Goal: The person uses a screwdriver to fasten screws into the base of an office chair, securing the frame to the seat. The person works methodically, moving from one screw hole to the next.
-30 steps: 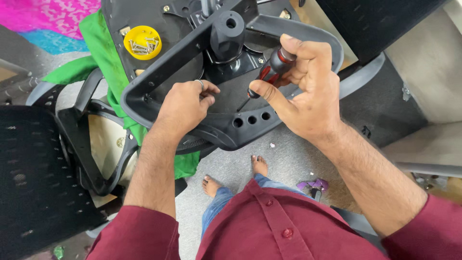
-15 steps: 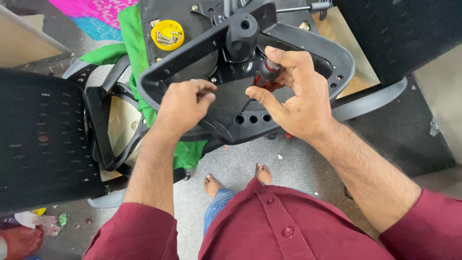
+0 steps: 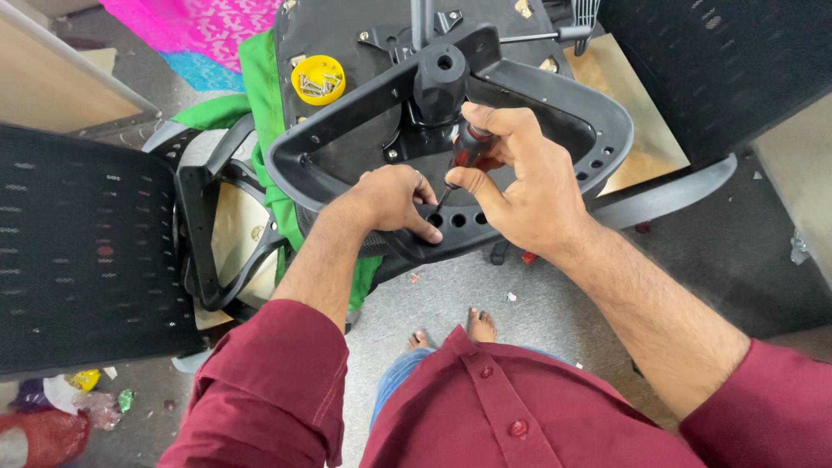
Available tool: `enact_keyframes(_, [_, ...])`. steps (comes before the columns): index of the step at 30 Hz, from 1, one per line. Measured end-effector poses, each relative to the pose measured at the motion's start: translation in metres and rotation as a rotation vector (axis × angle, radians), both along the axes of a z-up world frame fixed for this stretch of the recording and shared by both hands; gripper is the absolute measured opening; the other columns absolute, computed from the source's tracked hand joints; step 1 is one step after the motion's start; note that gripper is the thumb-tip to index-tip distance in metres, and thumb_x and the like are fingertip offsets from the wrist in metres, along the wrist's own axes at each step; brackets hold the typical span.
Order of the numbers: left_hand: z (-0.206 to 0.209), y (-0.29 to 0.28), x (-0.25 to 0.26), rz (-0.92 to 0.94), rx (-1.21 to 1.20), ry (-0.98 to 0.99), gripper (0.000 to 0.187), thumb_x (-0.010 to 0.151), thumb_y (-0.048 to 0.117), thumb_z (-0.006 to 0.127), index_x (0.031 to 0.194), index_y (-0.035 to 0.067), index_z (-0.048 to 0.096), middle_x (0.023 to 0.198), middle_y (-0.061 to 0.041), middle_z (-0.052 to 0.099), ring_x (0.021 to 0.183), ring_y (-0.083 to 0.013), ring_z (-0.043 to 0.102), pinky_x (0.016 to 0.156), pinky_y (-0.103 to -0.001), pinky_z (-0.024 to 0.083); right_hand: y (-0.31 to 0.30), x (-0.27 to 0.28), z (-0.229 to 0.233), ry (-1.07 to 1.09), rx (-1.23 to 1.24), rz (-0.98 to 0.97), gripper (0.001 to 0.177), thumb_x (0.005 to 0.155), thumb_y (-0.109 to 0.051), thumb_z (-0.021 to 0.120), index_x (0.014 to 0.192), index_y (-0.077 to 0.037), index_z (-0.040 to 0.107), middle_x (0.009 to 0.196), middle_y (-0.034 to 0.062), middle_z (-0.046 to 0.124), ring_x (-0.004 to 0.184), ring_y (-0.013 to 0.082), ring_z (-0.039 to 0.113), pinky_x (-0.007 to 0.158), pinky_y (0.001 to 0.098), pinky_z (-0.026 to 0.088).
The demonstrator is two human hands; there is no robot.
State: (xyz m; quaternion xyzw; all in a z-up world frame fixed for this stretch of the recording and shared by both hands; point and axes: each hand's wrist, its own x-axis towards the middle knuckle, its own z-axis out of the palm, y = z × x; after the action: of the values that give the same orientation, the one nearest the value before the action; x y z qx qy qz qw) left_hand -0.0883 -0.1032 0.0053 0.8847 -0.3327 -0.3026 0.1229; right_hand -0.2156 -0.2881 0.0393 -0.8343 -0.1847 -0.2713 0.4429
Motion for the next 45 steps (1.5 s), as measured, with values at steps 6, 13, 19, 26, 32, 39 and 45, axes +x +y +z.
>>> enact_keyframes(6, [-0.015, 0.004, 0.013, -0.009, -0.045, 0.056, 0.07, 0.054, 0.046, 0.095, 0.113, 0.013, 0.078, 0.11, -0.005, 0.078, 0.108, -0.0206, 0.073, 0.095, -0.037, 0.055, 0.015, 0.001, 0.01, 0.05, -0.035, -0.053, 0.059, 0.093, 0.003, 0.081, 0.142, -0.003, 0.047, 0.113, 0.0121, 0.072, 0.098, 0.02, 0.076, 0.087, 0.032, 0.062])
enact_keyframes(13, [-0.016, 0.005, 0.015, -0.029, -0.021, 0.036, 0.073, 0.053, 0.05, 0.096, 0.115, 0.017, 0.078, 0.114, -0.002, 0.076, 0.111, -0.0223, 0.07, 0.099, -0.042, 0.049, 0.042, -0.002, 0.025, 0.042, -0.103, -0.073, 0.049, 0.09, 0.001, 0.081, 0.133, -0.002, 0.057, 0.114, 0.0122, 0.069, 0.096, 0.0196, 0.074, 0.084, 0.0306, 0.061])
enact_keyframes(19, [-0.015, 0.007, 0.015, -0.068, -0.013, 0.013, 0.071, 0.055, 0.051, 0.095, 0.116, 0.017, 0.078, 0.114, -0.003, 0.077, 0.113, -0.0244, 0.069, 0.101, -0.048, 0.046, 0.06, -0.002, 0.028, -0.064, -0.232, -0.186, 0.053, 0.086, -0.012, 0.091, 0.129, -0.003, 0.061, 0.109, 0.0097, 0.063, 0.093, 0.0199, 0.069, 0.081, 0.0305, 0.058])
enact_keyframes(26, [-0.014, 0.008, 0.016, -0.061, 0.008, 0.04, 0.068, 0.055, 0.051, 0.094, 0.113, 0.019, 0.08, 0.112, -0.002, 0.078, 0.113, -0.0236, 0.069, 0.101, -0.048, 0.046, 0.072, -0.004, 0.025, -0.033, -0.263, -0.337, 0.058, 0.083, -0.016, 0.092, 0.132, -0.005, 0.061, 0.104, 0.0092, 0.06, 0.091, 0.0194, 0.069, 0.077, 0.0299, 0.059])
enact_keyframes(32, [-0.017, 0.01, 0.017, -0.103, -0.022, 0.002, 0.073, 0.055, 0.053, 0.094, 0.117, 0.019, 0.079, 0.115, -0.004, 0.077, 0.112, -0.0237, 0.07, 0.101, -0.047, 0.047, 0.074, -0.001, 0.025, -0.032, -0.231, -0.346, 0.056, 0.083, -0.009, 0.091, 0.131, -0.006, 0.062, 0.107, 0.009, 0.067, 0.086, 0.0192, 0.068, 0.075, 0.0306, 0.058])
enact_keyframes(39, [-0.017, 0.01, 0.014, -0.078, -0.029, 0.001, 0.074, 0.055, 0.051, 0.095, 0.118, 0.017, 0.078, 0.116, -0.006, 0.077, 0.111, -0.025, 0.071, 0.102, -0.045, 0.048, 0.058, 0.002, 0.027, 0.087, -0.121, -0.23, 0.049, 0.085, 0.006, 0.079, 0.128, -0.002, 0.058, 0.108, 0.0106, 0.073, 0.095, 0.0185, 0.078, 0.083, 0.0313, 0.06])
enact_keyframes(45, [-0.013, 0.01, 0.012, -0.057, -0.022, 0.018, 0.074, 0.055, 0.05, 0.095, 0.119, 0.016, 0.078, 0.115, -0.006, 0.077, 0.11, -0.0244, 0.072, 0.1, -0.041, 0.051, 0.047, 0.003, 0.03, 0.158, -0.137, -0.179, 0.047, 0.088, 0.008, 0.076, 0.129, -0.003, 0.058, 0.104, 0.0091, 0.075, 0.096, 0.0183, 0.079, 0.083, 0.0316, 0.06])
